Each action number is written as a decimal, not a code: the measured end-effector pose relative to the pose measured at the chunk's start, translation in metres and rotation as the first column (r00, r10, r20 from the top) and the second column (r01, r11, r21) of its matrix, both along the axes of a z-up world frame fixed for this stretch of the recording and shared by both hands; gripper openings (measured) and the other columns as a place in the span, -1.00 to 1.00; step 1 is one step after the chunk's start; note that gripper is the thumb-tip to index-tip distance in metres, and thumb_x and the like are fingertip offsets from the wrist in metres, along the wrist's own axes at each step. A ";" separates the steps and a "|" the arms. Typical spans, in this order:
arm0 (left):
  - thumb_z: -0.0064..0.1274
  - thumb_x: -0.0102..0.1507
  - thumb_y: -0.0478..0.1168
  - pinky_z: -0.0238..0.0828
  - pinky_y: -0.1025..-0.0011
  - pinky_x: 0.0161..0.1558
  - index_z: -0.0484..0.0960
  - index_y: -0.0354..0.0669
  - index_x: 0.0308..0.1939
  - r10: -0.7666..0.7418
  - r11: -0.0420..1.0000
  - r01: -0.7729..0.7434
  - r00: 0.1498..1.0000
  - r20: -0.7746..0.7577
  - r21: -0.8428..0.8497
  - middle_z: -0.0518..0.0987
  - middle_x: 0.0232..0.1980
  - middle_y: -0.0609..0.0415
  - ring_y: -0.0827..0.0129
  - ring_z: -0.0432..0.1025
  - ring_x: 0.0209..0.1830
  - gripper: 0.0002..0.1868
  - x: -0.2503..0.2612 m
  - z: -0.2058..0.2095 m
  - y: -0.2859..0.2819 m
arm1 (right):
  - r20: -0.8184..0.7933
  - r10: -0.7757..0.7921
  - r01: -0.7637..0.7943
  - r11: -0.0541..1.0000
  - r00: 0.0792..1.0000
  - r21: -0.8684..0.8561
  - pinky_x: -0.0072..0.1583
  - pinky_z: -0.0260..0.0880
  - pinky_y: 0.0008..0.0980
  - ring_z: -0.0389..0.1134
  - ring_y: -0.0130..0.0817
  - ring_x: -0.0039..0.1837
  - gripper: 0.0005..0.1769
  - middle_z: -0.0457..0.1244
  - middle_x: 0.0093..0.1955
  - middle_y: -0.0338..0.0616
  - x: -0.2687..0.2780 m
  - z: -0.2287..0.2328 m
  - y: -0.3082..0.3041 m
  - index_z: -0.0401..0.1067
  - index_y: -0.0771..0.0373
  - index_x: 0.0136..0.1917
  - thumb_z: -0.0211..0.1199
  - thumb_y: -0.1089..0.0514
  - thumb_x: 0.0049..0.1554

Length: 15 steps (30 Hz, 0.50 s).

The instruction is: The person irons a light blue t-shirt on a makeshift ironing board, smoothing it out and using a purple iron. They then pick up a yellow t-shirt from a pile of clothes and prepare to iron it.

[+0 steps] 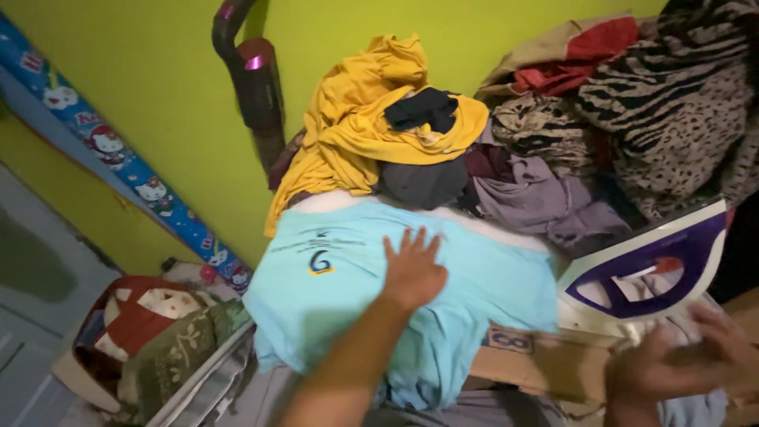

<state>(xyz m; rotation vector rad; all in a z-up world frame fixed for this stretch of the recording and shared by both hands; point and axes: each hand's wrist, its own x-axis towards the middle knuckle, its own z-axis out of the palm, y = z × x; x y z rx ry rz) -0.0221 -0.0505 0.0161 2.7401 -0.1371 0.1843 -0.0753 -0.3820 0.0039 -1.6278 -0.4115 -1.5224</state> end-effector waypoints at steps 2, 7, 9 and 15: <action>-0.05 0.19 0.02 -0.42 -0.37 0.47 0.28 -0.03 0.48 -0.077 0.995 0.076 0.997 -0.011 -0.058 0.14 0.59 -0.09 -0.09 -0.10 0.63 -0.24 -0.007 0.005 -0.020 | -0.118 0.060 -0.077 0.985 0.991 -0.154 0.34 0.29 -0.37 0.27 -0.27 0.20 -0.86 0.22 0.15 -0.04 -0.021 0.012 0.030 0.26 0.33 0.13 0.15 0.33 0.31; 0.01 0.19 0.03 -0.10 -0.22 0.43 0.45 -0.13 0.37 -0.337 0.936 0.345 0.936 0.105 -0.069 0.29 0.49 -0.23 -0.19 0.12 0.50 -0.32 -0.029 0.005 -0.057 | -0.665 0.268 -0.401 0.915 0.697 -0.052 0.01 0.43 -0.38 0.38 -0.26 0.01 -0.86 0.30 0.00 -0.06 0.018 0.034 0.102 0.46 0.33 -0.05 0.31 0.20 0.18; -0.06 0.26 0.01 -0.03 -0.20 0.49 0.55 -0.15 0.24 -0.393 0.916 0.391 0.920 0.001 -0.090 0.51 0.33 -0.14 -0.04 0.33 0.40 -0.48 -0.033 0.006 -0.052 | -0.775 0.165 -0.375 0.921 0.611 -0.100 -0.05 0.44 -0.36 0.42 -0.29 -0.07 -0.77 0.30 0.02 -0.06 0.028 0.033 0.121 0.51 0.30 -0.01 0.33 0.12 0.12; 0.07 0.25 -0.16 0.03 -0.24 0.39 0.62 -0.15 0.07 -0.231 0.942 0.327 0.799 0.555 -0.080 0.63 0.08 0.01 0.14 0.46 0.20 -0.67 -0.073 0.007 0.039 | -0.850 -0.121 -0.333 0.885 0.513 -0.327 0.05 0.40 -0.21 0.39 -0.09 -0.04 -0.49 0.32 0.03 0.01 0.021 0.027 0.137 0.49 0.28 0.16 0.42 -0.03 0.03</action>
